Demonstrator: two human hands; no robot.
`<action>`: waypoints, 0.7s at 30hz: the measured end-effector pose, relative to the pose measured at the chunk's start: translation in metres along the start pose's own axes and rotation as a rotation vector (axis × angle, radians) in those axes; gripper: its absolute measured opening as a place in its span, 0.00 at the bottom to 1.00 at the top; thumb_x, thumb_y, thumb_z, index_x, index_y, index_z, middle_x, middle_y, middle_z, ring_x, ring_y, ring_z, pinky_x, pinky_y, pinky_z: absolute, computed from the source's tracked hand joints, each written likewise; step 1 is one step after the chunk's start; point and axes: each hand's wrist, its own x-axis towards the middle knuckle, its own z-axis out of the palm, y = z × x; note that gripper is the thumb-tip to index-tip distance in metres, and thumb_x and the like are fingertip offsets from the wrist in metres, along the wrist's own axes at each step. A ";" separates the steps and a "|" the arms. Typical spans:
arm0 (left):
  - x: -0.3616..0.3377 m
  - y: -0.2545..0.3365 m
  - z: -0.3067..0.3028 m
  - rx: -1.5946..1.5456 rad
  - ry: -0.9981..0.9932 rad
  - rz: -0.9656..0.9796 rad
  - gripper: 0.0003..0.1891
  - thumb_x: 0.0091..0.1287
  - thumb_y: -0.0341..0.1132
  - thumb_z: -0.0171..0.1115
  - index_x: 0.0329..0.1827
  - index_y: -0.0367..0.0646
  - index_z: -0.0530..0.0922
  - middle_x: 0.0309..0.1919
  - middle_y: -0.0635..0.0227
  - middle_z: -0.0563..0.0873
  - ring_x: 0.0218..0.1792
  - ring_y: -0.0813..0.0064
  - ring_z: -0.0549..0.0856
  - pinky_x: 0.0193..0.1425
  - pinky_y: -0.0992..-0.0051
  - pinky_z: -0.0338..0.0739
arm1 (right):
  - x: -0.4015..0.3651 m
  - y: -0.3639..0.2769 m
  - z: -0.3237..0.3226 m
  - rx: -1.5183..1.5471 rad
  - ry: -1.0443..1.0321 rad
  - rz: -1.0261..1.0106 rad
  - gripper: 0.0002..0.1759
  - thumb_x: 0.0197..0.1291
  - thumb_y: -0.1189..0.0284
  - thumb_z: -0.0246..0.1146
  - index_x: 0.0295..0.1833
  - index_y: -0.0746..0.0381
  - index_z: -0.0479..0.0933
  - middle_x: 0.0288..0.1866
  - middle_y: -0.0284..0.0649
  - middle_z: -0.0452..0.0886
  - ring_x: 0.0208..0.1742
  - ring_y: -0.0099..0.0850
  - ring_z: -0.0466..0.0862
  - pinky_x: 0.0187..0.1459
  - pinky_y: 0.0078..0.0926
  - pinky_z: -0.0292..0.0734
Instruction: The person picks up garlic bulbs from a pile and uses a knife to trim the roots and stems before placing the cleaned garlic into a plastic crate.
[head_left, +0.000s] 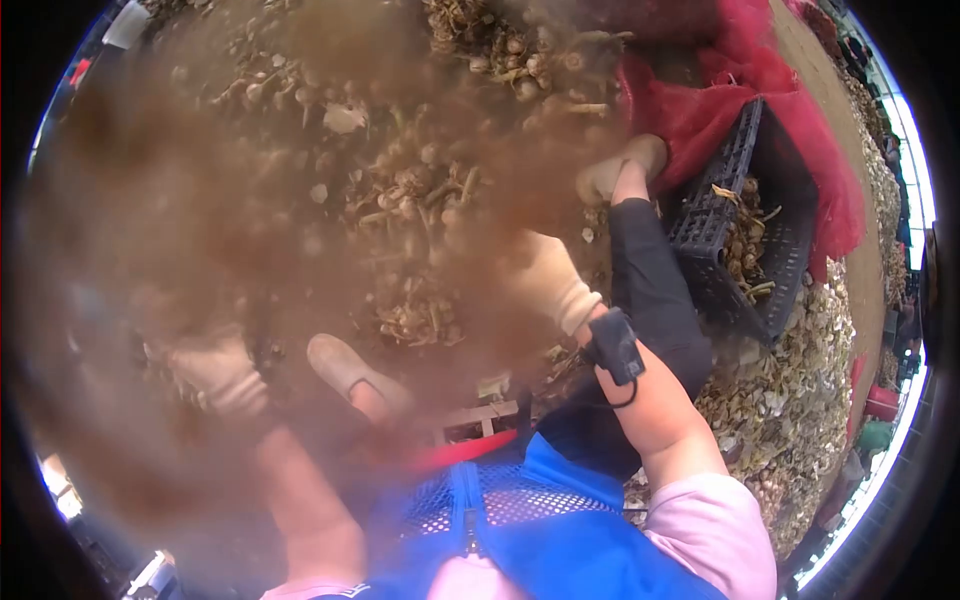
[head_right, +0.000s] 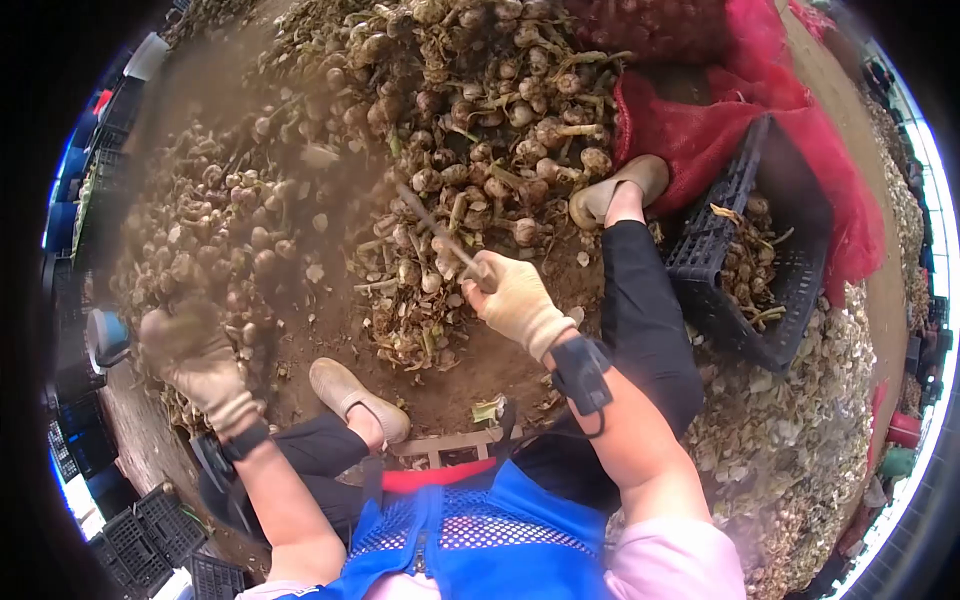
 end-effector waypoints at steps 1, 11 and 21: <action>0.025 -0.006 -0.020 0.209 0.062 0.129 0.13 0.70 0.45 0.61 0.47 0.46 0.81 0.44 0.65 0.83 0.47 0.76 0.82 0.54 0.77 0.79 | 0.001 -0.003 -0.003 0.029 0.017 0.028 0.06 0.61 0.73 0.64 0.39 0.64 0.77 0.27 0.35 0.79 0.30 0.20 0.74 0.36 0.23 0.75; 0.076 -0.278 -0.110 2.332 -0.806 -0.175 0.43 0.55 0.44 0.73 0.74 0.50 0.63 0.74 0.51 0.65 0.75 0.53 0.62 0.77 0.53 0.57 | 0.006 -0.008 -0.007 -0.073 0.005 -0.051 0.10 0.57 0.73 0.68 0.43 0.62 0.78 0.28 0.42 0.81 0.28 0.35 0.83 0.34 0.27 0.78; 0.032 -0.150 -0.072 1.334 -1.122 -0.108 0.28 0.59 0.38 0.67 0.61 0.40 0.70 0.44 0.62 0.84 0.45 0.69 0.84 0.55 0.69 0.78 | -0.010 -0.027 -0.006 -0.588 -0.211 -0.189 0.09 0.54 0.69 0.65 0.40 0.57 0.74 0.29 0.43 0.82 0.35 0.47 0.84 0.35 0.41 0.79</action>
